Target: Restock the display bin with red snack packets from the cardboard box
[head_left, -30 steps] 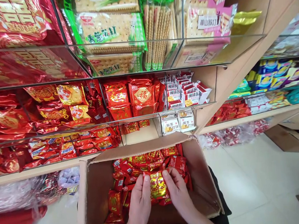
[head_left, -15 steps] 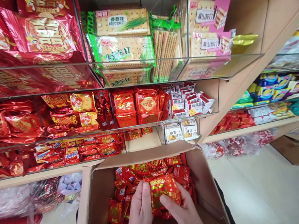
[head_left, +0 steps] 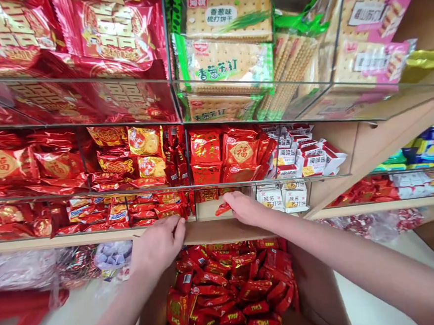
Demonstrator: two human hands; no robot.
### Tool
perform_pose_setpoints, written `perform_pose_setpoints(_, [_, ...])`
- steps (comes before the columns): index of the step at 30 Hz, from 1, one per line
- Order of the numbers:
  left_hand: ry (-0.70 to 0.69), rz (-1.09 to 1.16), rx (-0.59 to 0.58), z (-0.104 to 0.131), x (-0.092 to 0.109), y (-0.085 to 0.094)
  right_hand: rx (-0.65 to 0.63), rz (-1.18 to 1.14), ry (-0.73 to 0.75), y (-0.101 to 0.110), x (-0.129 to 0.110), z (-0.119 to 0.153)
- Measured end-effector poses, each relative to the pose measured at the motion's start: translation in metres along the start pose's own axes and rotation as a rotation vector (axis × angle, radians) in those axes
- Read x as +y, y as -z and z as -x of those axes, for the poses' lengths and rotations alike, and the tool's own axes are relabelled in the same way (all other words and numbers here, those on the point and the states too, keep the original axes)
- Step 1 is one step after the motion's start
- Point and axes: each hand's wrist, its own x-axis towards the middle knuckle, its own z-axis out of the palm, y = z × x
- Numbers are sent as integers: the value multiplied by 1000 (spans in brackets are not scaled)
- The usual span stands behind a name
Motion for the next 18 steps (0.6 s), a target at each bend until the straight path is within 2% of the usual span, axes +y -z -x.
perform_pose_setpoints(3, [-21, -20, 32, 5, 3, -1, -152, -17, -116, -27, 9, -44])
perform_pose_setpoints(7, [-65, -11, 45, 6, 2, 2, -176, -76, -143, -55, 12, -87])
perform_pose_setpoints(13, [-85, 16, 43, 5, 0, 1, -70, -150, -216, -84, 13, -117])
perform_pose_setpoints(18, [-92, 34, 37, 6, -2, -4, 153, -370, -240, -100, 22, -129])
